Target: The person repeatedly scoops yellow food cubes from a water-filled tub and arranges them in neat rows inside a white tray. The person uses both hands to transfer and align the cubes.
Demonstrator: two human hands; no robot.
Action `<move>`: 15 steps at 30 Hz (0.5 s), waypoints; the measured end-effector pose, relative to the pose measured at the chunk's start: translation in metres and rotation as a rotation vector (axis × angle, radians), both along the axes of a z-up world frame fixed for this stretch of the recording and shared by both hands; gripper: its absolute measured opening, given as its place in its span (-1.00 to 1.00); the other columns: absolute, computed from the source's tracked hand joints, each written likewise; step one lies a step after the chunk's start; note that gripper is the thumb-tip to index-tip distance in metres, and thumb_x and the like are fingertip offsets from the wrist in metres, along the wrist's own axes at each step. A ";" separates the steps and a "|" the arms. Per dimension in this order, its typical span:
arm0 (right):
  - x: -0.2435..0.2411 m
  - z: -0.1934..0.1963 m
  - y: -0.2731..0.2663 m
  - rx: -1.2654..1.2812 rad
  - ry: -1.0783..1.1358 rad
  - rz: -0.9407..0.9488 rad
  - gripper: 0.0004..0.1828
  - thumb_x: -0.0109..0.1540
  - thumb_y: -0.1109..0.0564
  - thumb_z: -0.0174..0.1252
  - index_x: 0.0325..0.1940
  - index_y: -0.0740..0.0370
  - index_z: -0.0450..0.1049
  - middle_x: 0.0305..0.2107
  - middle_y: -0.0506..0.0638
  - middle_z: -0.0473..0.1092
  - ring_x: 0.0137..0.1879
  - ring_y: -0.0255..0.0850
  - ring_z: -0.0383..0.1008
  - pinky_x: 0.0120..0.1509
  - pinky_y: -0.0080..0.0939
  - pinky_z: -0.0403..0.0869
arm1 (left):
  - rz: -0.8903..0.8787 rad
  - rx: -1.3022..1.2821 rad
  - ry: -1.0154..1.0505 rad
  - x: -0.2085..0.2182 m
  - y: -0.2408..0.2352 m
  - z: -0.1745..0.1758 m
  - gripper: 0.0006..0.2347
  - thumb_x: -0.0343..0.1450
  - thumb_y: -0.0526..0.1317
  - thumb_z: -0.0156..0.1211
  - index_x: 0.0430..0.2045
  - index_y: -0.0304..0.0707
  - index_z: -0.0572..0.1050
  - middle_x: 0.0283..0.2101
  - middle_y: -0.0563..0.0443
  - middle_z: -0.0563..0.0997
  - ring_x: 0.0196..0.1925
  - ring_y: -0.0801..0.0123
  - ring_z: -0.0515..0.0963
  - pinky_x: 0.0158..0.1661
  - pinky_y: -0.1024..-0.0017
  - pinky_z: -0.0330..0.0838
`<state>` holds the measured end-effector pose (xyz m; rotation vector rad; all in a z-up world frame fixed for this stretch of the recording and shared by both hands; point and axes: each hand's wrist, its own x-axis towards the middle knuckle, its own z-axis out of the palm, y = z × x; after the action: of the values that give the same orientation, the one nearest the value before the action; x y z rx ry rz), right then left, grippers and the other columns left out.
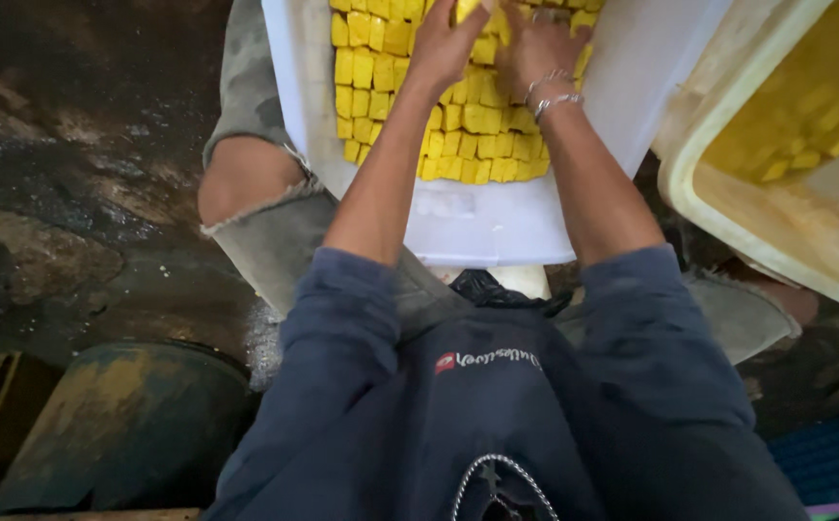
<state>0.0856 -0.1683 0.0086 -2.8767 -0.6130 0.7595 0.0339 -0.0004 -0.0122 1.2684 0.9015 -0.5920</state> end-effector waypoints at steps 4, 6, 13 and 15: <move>-0.011 0.009 -0.001 -0.108 0.170 0.036 -0.59 0.20 -0.01 0.29 0.09 0.10 0.44 -0.05 0.29 0.47 0.13 0.36 0.42 0.33 0.83 -0.13 | -0.234 0.398 -0.471 0.001 0.003 -0.015 -0.52 0.43 0.06 0.32 0.07 -0.37 0.49 0.04 -0.30 0.63 0.13 -0.05 0.59 0.09 0.13 0.48; -0.008 0.007 -0.004 -0.033 0.029 0.037 -0.51 0.16 -0.05 0.32 0.09 0.18 0.42 -0.11 0.32 0.48 0.11 0.41 0.40 0.26 0.79 -0.06 | -0.269 0.438 -0.524 0.008 0.002 -0.012 -0.56 0.40 0.02 0.29 0.02 -0.34 0.50 0.01 -0.33 0.64 0.10 -0.09 0.59 0.07 0.12 0.49; -0.017 -0.024 -0.014 0.113 -0.212 0.138 -0.77 0.25 0.06 0.28 -0.03 0.11 0.50 -0.10 0.21 0.51 0.05 0.27 0.45 0.24 0.75 0.00 | -0.569 0.673 -0.201 0.015 -0.008 0.032 -0.54 0.37 0.06 0.25 0.13 -0.02 0.40 0.14 -0.26 0.45 0.15 -0.29 0.41 -0.07 -0.10 0.49; -0.023 -0.026 -0.020 0.100 -0.088 0.105 -0.71 0.22 -0.01 0.32 -0.08 0.16 0.51 -0.08 0.22 0.50 0.07 0.25 0.46 0.33 0.70 0.03 | -0.656 0.692 -0.153 0.014 -0.011 0.036 -0.55 0.41 0.09 0.23 0.15 0.02 0.37 0.18 -0.21 0.42 0.23 -0.28 0.37 -0.04 -0.15 0.48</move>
<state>0.0628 -0.1885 -0.0174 -2.8172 -0.7939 0.5993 0.0476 -0.0115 0.0237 2.2443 0.5555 -0.6990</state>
